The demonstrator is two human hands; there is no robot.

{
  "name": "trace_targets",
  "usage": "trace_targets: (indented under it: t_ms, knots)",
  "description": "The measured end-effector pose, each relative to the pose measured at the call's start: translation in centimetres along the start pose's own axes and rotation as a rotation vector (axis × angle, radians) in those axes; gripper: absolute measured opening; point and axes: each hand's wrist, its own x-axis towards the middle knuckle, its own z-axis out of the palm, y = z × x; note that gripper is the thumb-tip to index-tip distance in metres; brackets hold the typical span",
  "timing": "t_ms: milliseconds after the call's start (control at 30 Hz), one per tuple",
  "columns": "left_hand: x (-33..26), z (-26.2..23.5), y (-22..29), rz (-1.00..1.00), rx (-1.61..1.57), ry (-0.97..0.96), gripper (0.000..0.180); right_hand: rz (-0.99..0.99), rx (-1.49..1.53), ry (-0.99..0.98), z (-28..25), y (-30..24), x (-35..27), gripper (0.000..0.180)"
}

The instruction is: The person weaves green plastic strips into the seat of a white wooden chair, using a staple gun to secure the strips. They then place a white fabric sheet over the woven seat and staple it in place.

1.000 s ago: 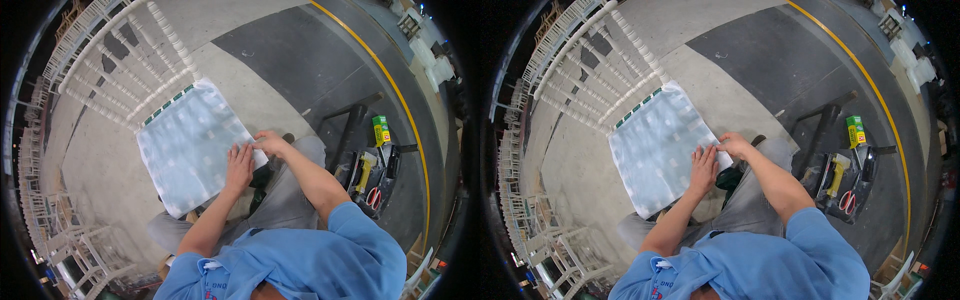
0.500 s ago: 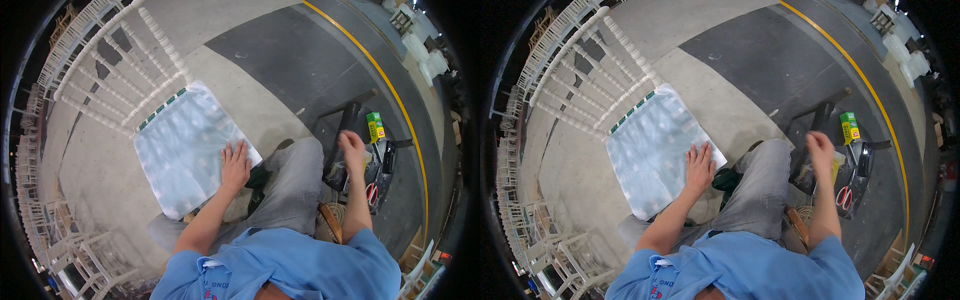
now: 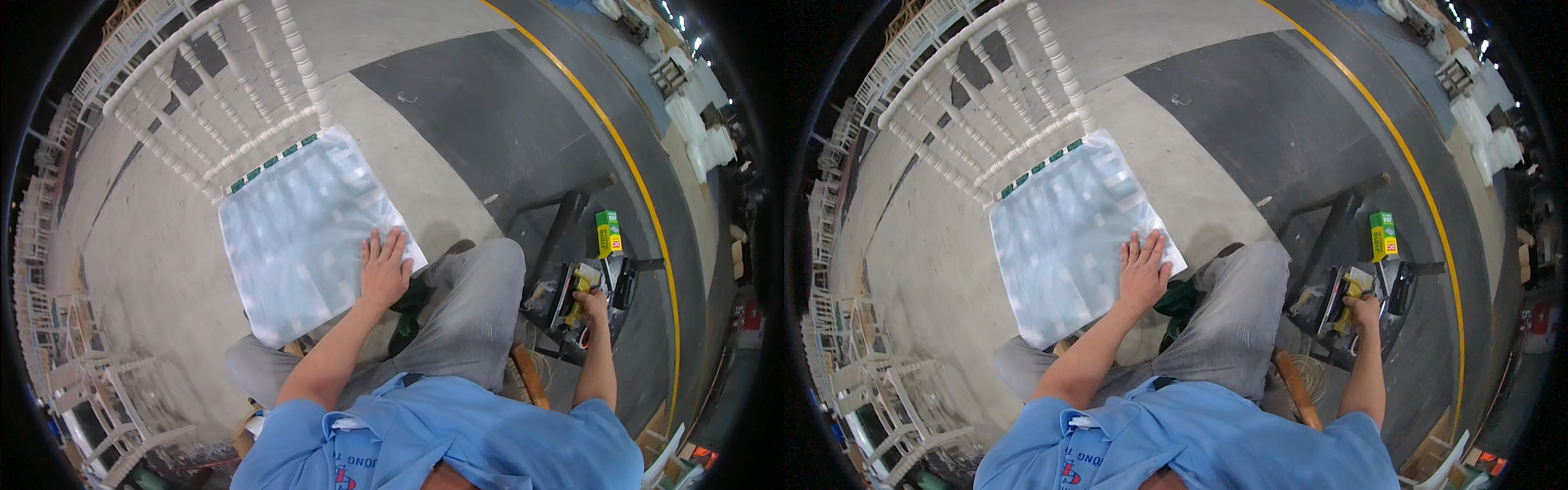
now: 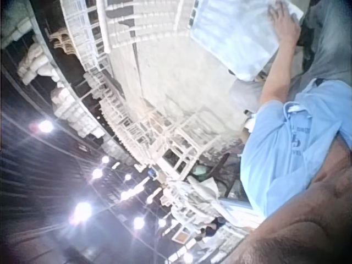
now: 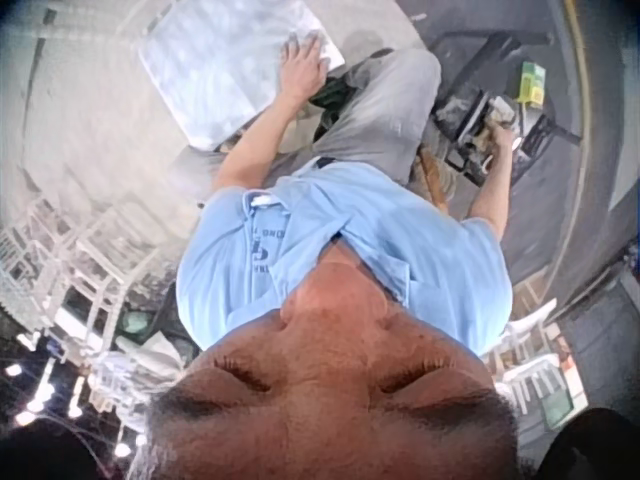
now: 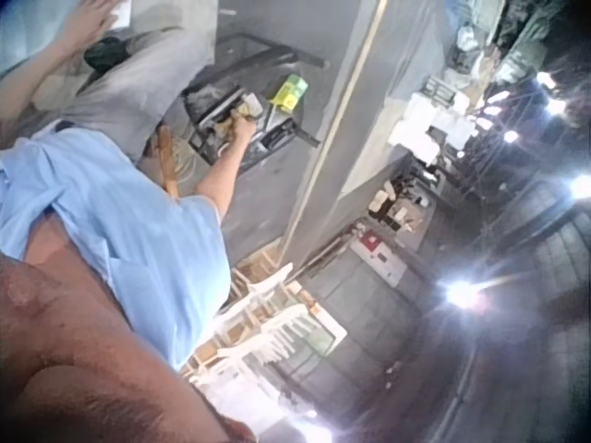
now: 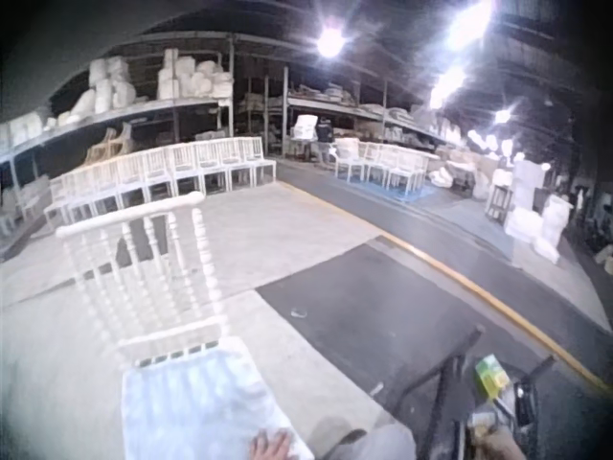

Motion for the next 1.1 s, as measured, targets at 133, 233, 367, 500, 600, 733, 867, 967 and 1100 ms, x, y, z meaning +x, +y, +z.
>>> trace_targets:
  t_ms: [133,233,367,500,600,733,867,967,1100]
  knots:
    - [-0.2,-0.1,0.0,-0.011,-0.031,-0.006,0.064,-0.315,0.184,-0.070,0.8,-3.4,-1.8,0.043]
    - [-0.5,0.0,-0.4,-0.022,-0.044,-0.004,0.064,-0.515,0.097,-0.296,1.5,-11.1,-4.5,0.055]
    - [-0.7,-0.1,-0.4,-0.034,-0.055,0.026,0.063,-0.784,-0.314,-0.480,5.2,-22.1,-9.8,0.068]
    - [-0.7,-0.3,-0.5,-0.023,-0.070,0.052,0.061,-1.202,-0.534,-0.982,12.4,-29.6,-15.6,0.069]
    - [-0.5,-0.2,-0.4,-0.013,-0.089,0.067,0.061,-1.402,-0.943,-1.109,17.9,-30.4,-15.2,0.071]
    - [-0.7,0.0,-0.4,-0.024,-0.088,0.060,0.063,-1.369,-1.099,-1.137,21.8,-29.5,-14.4,0.076]
    - [-0.8,0.0,-0.6,-0.047,-0.091,0.049,0.064,-1.339,-1.123,-1.191,23.7,-29.0,-14.1,0.075]
    - [-0.8,-0.1,-0.6,-0.051,-0.090,0.040,0.064,-1.337,-1.118,-1.214,24.2,-28.2,-13.5,0.072]
    - [-0.6,-0.4,-0.4,-0.051,-0.094,0.035,0.064,-1.291,-1.156,-1.185,24.7,-27.7,-13.7,0.073]
